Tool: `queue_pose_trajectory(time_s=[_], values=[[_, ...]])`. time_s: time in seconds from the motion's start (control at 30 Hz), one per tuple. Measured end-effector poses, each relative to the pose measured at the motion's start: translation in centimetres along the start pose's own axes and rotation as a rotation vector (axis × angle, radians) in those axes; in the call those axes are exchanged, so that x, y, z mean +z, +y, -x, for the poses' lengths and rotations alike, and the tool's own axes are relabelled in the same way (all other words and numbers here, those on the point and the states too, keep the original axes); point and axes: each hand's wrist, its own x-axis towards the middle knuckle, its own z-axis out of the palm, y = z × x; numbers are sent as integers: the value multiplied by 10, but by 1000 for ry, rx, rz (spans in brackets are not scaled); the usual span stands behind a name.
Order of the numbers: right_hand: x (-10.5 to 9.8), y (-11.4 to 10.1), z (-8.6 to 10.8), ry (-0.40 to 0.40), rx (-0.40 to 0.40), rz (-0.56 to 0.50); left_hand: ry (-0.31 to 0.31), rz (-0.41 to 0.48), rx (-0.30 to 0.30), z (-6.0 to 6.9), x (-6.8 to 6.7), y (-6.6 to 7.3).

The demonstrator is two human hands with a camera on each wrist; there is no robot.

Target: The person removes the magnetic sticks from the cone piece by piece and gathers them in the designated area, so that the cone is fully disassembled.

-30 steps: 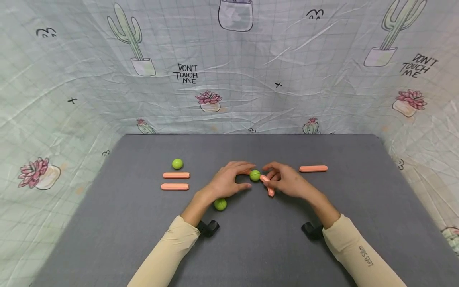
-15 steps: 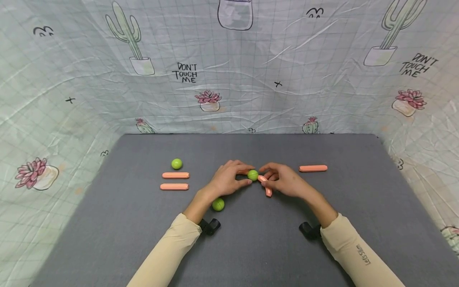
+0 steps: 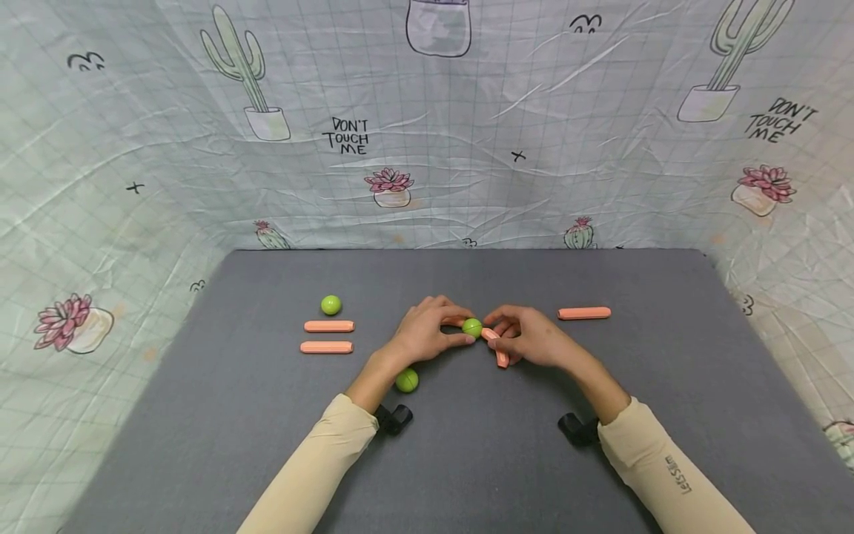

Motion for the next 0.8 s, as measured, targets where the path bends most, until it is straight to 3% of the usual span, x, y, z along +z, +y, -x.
queue_pose_trajectory(time_s=[0.37,0.8], values=[[1,2,3,-10,-26,16,8,25,-31,0,0,3],[-8,6,16,-24,-24,-59,13,41,-52,-1,-1,3]])
